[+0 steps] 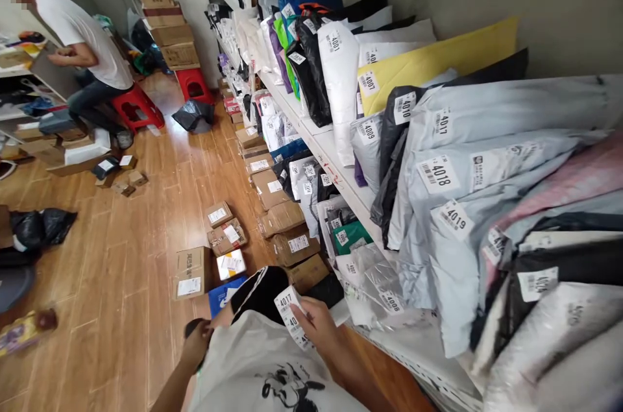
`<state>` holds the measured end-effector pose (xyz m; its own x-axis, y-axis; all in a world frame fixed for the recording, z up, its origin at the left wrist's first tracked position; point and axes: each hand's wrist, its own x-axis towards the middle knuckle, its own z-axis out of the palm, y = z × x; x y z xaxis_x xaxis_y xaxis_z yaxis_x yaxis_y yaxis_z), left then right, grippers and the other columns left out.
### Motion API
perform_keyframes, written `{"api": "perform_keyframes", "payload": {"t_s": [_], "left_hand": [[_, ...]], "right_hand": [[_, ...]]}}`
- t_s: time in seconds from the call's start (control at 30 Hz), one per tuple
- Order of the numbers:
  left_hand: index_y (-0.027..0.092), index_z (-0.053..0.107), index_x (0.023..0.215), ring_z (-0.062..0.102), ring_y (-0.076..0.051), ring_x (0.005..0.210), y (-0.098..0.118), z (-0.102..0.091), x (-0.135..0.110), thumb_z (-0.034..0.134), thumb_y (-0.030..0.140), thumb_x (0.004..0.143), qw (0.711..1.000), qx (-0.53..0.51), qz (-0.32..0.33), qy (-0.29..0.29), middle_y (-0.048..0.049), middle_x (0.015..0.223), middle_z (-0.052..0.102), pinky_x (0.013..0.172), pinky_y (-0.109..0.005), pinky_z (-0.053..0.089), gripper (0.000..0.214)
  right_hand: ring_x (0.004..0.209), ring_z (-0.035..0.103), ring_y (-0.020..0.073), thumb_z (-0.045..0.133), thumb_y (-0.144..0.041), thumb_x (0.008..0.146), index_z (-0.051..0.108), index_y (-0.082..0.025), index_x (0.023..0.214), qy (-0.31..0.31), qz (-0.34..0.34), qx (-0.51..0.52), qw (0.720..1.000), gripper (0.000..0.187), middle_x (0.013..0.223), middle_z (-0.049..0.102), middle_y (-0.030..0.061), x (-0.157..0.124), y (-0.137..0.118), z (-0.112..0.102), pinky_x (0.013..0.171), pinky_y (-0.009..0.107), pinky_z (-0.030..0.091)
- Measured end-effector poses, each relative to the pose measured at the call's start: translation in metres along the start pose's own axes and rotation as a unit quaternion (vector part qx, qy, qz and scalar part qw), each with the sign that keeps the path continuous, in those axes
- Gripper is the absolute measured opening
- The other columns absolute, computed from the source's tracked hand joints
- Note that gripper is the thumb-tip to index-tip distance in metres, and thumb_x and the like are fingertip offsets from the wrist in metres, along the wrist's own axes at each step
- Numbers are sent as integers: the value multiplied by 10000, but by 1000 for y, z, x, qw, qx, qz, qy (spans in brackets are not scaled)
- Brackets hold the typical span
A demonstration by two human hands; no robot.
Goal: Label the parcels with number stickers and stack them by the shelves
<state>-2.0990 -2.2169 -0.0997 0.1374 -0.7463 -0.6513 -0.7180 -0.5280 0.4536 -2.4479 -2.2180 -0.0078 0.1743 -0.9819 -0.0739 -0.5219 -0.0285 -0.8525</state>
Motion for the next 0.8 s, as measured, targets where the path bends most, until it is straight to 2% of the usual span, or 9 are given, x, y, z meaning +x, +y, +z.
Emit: {"api": "perform_keyframes", "payload": {"t_s": [0.13, 0.2, 0.27, 0.33, 0.43, 0.53, 0.67, 0.73, 0.8], "left_hand": [[141, 617, 1204, 625, -292, 1139, 77, -14, 30, 586, 446, 795, 989, -60, 123, -64, -153, 1240, 665, 984, -390, 468, 511], [193, 567, 1295, 591, -261, 1196, 125, -19, 30, 652, 483, 761, 965, -93, 206, -136, -116, 1312, 631, 1004, -347, 458, 614], [185, 456, 1407, 514, -266, 1285, 164, -30, 21, 753, 422, 711, 887, -146, 329, -288, -138, 1386, 567, 1087, -364, 377, 793], [222, 423, 1430, 524, -251, 1265, 182, -49, 9, 799, 390, 689, 831, -146, 398, -359, -109, 1378, 577, 1080, -351, 375, 848], [175, 682, 1100, 652, -205, 928, 161, -93, 5, 710, 445, 780, 840, -125, 395, -349, -65, 998, 731, 848, -287, 488, 420], [145, 717, 789, 607, -165, 713, 105, -152, 20, 646, 482, 820, 860, -73, 397, -311, -32, 724, 692, 681, -244, 455, 346], [157, 729, 756, 578, -173, 659, 35, -221, 41, 608, 475, 836, 849, 46, 411, -328, -37, 668, 678, 625, -249, 408, 350], [166, 723, 733, 578, -181, 650, 14, -240, 46, 593, 475, 838, 827, 98, 421, -360, -39, 662, 677, 622, -256, 399, 352], [172, 700, 709, 572, -180, 640, 3, -249, 48, 564, 490, 848, 798, 140, 430, -399, -35, 651, 661, 611, -257, 387, 373]], "right_hand": [[604, 491, 132, 367, -394, 991, 471, -190, 614, 49, 13, 9, 999, 441, 624, 503, 0, -12, -10, -2, 563, 250, 356], [645, 539, 145, 373, -380, 995, 552, -189, 678, 70, 20, 1, 997, 412, 675, 564, 18, -15, -20, 4, 591, 252, 396], [694, 581, 157, 378, -364, 997, 619, -194, 763, 102, 16, -9, 995, 377, 734, 613, 37, -13, -35, 18, 626, 256, 433], [756, 613, 170, 391, -351, 995, 661, -206, 837, 139, 1, -16, 990, 345, 790, 647, 53, -5, -57, 44, 673, 264, 465], [841, 634, 182, 419, -337, 988, 691, -217, 901, 187, -12, -11, 982, 309, 861, 680, 69, 18, -96, 107, 754, 280, 497], [775, 630, 182, 450, -353, 973, 694, -206, 821, 249, 20, 1, 968, 323, 782, 674, 64, 39, -139, 186, 728, 281, 510], [833, 648, 209, 622, -397, 877, 652, -209, 1119, 325, 124, 61, 935, 308, 970, 696, 97, 42, -196, 274, 714, 288, 527], [805, 655, 201, 629, -379, 875, 625, -228, 1185, 321, 152, 96, 930, 345, 980, 696, 91, 34, -218, 302, 681, 275, 524], [727, 648, 186, 588, -370, 902, 677, -233, 1074, 305, 172, 115, 930, 237, 858, 696, 66, 26, -234, 320, 652, 270, 510]]}}
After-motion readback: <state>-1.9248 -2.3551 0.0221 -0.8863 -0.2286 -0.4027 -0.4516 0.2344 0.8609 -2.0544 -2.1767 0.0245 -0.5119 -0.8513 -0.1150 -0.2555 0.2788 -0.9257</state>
